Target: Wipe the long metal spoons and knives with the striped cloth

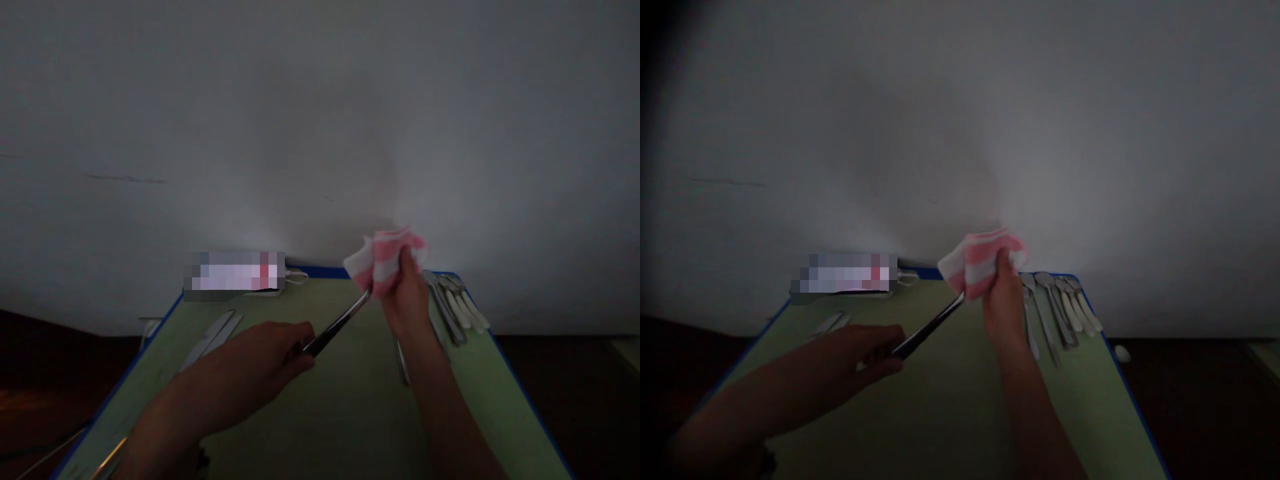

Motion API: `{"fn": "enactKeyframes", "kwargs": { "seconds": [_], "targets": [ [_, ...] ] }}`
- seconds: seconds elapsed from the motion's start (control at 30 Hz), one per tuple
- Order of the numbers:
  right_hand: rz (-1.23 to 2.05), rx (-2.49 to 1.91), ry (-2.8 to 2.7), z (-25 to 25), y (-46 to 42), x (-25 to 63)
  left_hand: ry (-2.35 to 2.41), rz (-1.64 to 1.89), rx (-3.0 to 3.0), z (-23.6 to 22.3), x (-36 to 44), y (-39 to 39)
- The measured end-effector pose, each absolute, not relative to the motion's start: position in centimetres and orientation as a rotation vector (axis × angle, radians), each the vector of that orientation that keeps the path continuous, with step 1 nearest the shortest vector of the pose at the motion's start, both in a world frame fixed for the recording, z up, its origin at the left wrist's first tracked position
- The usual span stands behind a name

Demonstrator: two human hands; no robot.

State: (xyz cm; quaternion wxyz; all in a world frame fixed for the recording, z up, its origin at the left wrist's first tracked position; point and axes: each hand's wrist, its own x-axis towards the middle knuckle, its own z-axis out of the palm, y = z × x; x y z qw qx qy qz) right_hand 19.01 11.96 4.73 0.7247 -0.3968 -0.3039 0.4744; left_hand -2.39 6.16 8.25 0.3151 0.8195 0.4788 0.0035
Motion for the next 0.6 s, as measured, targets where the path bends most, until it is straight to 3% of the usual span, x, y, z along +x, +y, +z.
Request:
{"fn": "enactKeyframes", "kwargs": {
  "seconds": [0.17,0.4,0.6],
  "targets": [
    [1.026,-0.784,-0.417,5.0,11.9,17.5,1.269,-0.006,2.197,8.5,-2.0,5.9],
    [1.367,-0.939,-0.576,3.5,8.7,11.0,1.241,0.054,2.171,8.5,-1.9,6.3],
    [1.255,-0.853,-0.521,4.2,10.5,14.2,1.239,-0.103,2.168,8.4,-2.0,5.9]
  ]
}}
